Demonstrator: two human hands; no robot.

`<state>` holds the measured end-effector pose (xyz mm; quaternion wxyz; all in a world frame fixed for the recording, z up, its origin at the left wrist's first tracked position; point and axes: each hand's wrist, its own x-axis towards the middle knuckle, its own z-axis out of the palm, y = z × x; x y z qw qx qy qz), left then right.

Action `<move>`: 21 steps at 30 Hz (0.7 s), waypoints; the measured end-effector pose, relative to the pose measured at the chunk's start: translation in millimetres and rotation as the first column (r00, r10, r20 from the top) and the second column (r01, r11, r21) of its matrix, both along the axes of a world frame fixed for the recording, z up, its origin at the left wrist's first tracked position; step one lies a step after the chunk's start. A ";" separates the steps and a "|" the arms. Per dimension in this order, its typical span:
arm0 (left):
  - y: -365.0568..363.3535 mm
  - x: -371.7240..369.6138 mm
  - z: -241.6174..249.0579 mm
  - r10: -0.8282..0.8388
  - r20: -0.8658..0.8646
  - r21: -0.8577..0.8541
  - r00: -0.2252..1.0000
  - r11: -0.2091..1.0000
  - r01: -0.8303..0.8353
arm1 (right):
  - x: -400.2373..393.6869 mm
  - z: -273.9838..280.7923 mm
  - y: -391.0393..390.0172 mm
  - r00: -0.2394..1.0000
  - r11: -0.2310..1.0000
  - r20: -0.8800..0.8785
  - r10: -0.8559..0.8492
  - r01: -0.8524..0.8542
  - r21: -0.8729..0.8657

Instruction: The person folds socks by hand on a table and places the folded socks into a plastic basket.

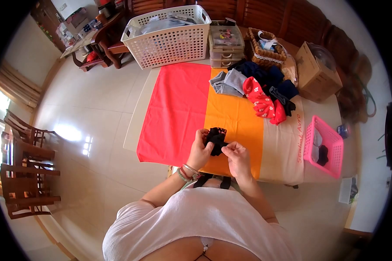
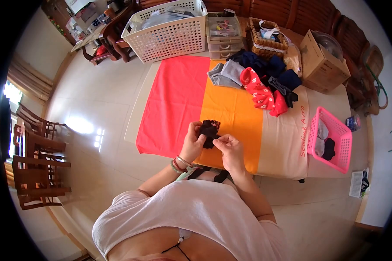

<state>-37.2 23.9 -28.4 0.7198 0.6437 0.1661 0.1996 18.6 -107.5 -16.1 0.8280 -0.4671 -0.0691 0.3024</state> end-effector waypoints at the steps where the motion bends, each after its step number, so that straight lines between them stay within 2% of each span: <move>1: -0.6 1.7 1.9 0.000 0.020 -0.023 1.000 1.000 0.001 | -0.2 -0.6 1.8 0.999 0.998 -0.040 -0.006 0.008 0.056; 4: -3.4 6.2 5.5 0.003 0.060 -0.091 0.998 0.996 0.003 | -4.5 9.0 14.6 0.992 0.993 -0.042 -0.119 0.119 0.008; 7: -6.1 9.4 0.1 -0.010 0.062 -0.192 0.998 0.981 0.022 | -2.3 2.4 18.3 0.943 0.960 0.298 -0.150 0.211 -0.183; 8: -6.4 10.3 -0.2 -0.023 0.062 -0.248 0.998 0.968 0.038 | -0.6 1.0 19.5 0.869 0.928 0.473 -0.142 0.283 -0.241; 10: -6.8 10.6 0.8 -0.065 0.042 -0.310 0.997 0.948 0.075 | 2.3 -0.4 21.2 0.643 0.841 0.764 -0.061 0.445 -0.307; 12: -4.5 9.8 5.1 -0.121 0.005 -0.320 0.993 0.940 0.116 | 8.7 1.4 19.6 0.546 0.759 0.838 0.002 0.545 -0.357; 13: -1.6 9.6 7.0 -0.168 0.012 -0.254 0.986 0.953 0.165 | 11.7 4.4 20.7 0.497 0.714 0.867 0.039 0.593 -0.372; 15: 5.8 7.9 10.7 -0.261 0.012 -0.118 0.965 0.958 0.261 | 18.1 7.2 20.3 0.617 0.702 0.787 -0.003 0.562 -0.437; 17: 12.5 3.5 13.5 -0.390 0.012 -0.225 0.921 0.896 0.382 | 30.1 5.7 15.4 0.743 0.702 0.665 0.067 0.439 -0.561; 19: 18.8 0.6 10.3 -0.451 0.051 -0.293 0.891 0.846 0.445 | 29.9 1.5 16.8 0.900 0.814 0.435 -0.040 0.281 -0.508; 21: 25.3 -2.2 9.2 -0.549 0.162 -0.397 0.820 0.725 0.563 | 29.9 -8.9 16.4 0.989 0.909 0.122 -0.088 0.130 -0.397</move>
